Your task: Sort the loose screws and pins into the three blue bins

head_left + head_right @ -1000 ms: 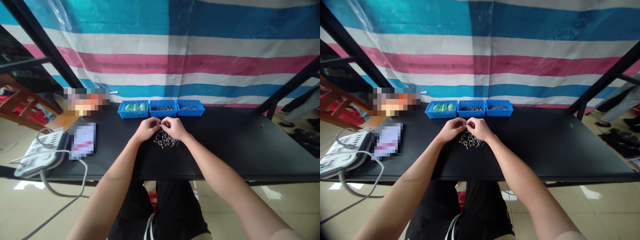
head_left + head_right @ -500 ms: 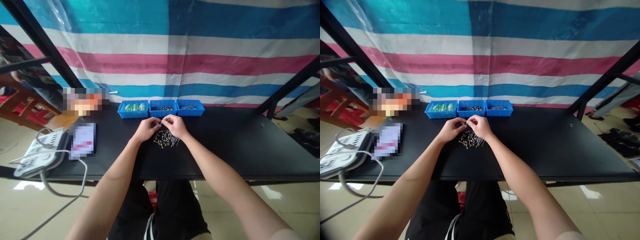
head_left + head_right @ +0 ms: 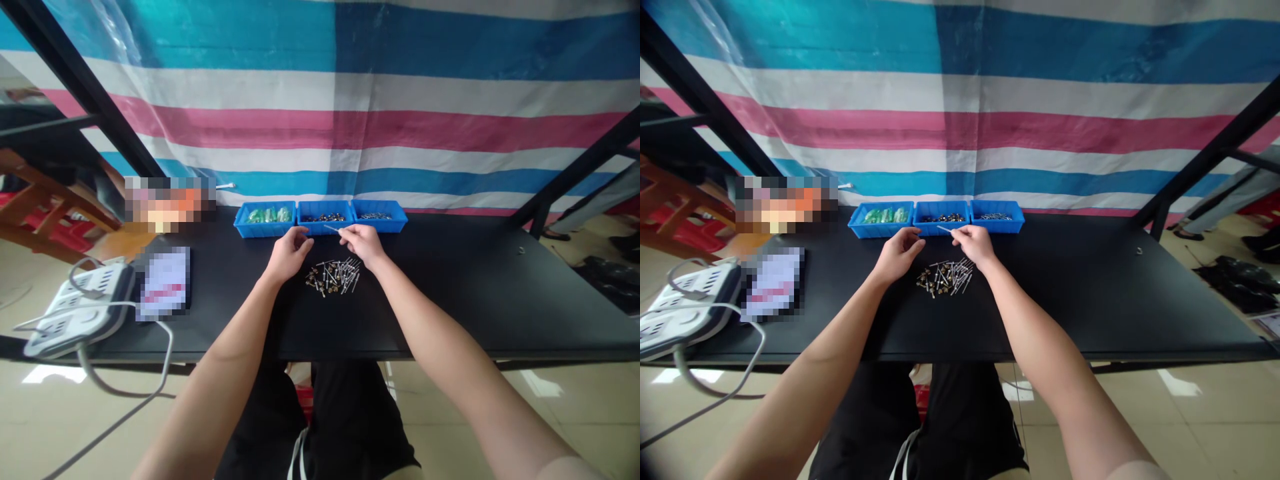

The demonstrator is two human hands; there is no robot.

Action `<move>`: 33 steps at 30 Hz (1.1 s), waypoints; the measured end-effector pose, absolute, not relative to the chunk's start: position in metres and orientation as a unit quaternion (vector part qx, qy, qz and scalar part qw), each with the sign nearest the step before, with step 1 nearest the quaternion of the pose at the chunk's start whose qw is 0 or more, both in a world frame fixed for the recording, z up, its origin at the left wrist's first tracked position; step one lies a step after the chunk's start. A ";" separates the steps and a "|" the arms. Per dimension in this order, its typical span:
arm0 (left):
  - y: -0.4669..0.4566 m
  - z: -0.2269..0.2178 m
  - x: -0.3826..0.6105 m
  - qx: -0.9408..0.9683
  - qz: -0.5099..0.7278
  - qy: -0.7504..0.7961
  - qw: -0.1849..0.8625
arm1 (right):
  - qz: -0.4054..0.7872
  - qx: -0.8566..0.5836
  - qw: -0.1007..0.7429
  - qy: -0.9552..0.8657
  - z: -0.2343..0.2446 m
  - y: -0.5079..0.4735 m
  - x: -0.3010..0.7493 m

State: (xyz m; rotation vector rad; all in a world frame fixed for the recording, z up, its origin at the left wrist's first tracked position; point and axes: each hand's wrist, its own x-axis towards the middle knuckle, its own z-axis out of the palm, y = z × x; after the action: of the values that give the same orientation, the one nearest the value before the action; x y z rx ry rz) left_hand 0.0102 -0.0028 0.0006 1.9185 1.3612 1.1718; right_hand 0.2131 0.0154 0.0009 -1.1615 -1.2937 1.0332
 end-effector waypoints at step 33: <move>-0.004 0.005 0.009 0.710 0.368 0.548 0.244 | 0.597 -0.345 0.687 -0.228 0.009 0.029 0.255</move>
State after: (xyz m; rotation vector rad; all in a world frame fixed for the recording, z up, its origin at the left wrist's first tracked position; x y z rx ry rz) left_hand 0.0089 -0.0042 0.0048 1.9396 1.4978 1.0054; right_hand 0.2552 0.0291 0.0086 -0.7725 -0.5102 1.3371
